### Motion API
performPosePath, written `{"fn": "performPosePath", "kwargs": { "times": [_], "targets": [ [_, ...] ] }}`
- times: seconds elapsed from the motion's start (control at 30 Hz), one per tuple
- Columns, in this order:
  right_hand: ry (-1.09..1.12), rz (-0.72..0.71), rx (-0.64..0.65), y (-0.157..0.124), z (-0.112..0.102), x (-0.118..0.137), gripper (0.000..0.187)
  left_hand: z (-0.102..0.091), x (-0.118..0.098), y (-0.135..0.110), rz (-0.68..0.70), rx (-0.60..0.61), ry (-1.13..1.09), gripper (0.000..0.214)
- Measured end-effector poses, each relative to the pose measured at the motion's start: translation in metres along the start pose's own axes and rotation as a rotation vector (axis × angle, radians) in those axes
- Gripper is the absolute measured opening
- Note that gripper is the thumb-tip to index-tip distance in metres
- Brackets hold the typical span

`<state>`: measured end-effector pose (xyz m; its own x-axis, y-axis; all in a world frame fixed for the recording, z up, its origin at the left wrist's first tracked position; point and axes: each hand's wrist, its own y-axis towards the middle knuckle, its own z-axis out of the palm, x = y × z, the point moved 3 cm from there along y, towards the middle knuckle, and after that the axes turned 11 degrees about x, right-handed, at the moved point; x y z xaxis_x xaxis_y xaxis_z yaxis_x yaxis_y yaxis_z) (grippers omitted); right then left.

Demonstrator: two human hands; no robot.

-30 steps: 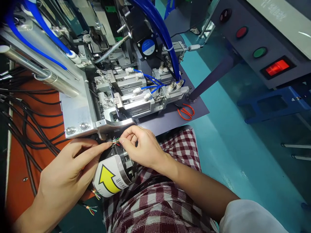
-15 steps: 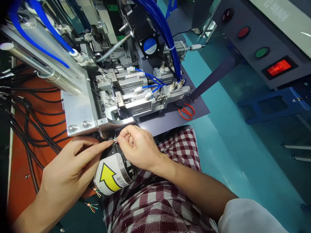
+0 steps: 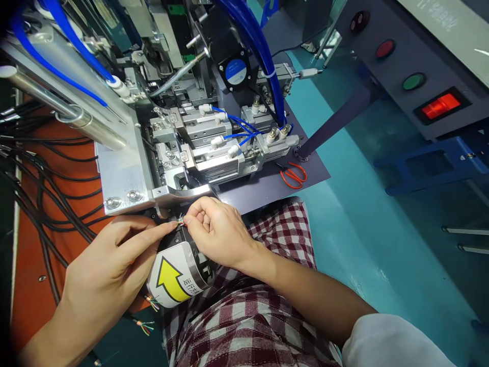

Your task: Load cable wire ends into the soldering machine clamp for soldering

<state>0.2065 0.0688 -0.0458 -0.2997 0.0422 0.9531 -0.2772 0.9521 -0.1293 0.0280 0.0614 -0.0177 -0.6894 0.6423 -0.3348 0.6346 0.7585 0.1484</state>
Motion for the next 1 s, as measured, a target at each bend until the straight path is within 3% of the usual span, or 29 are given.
{"fn": "performPosePath", "kwargs": {
  "times": [0.53, 1.0],
  "targets": [
    [-0.043, -0.014, -0.004, -0.0006, -0.0006, 0.0001, 0.010, -0.0011, -0.0006, 0.0003, -0.023, -0.008, -0.018, 0.030],
    [-0.254, -0.082, -0.043, -0.0028, -0.0021, 0.0090, 0.013, 0.0014, -0.0017, -0.0018, 0.008, -0.018, -0.006, 0.028]
  ]
}}
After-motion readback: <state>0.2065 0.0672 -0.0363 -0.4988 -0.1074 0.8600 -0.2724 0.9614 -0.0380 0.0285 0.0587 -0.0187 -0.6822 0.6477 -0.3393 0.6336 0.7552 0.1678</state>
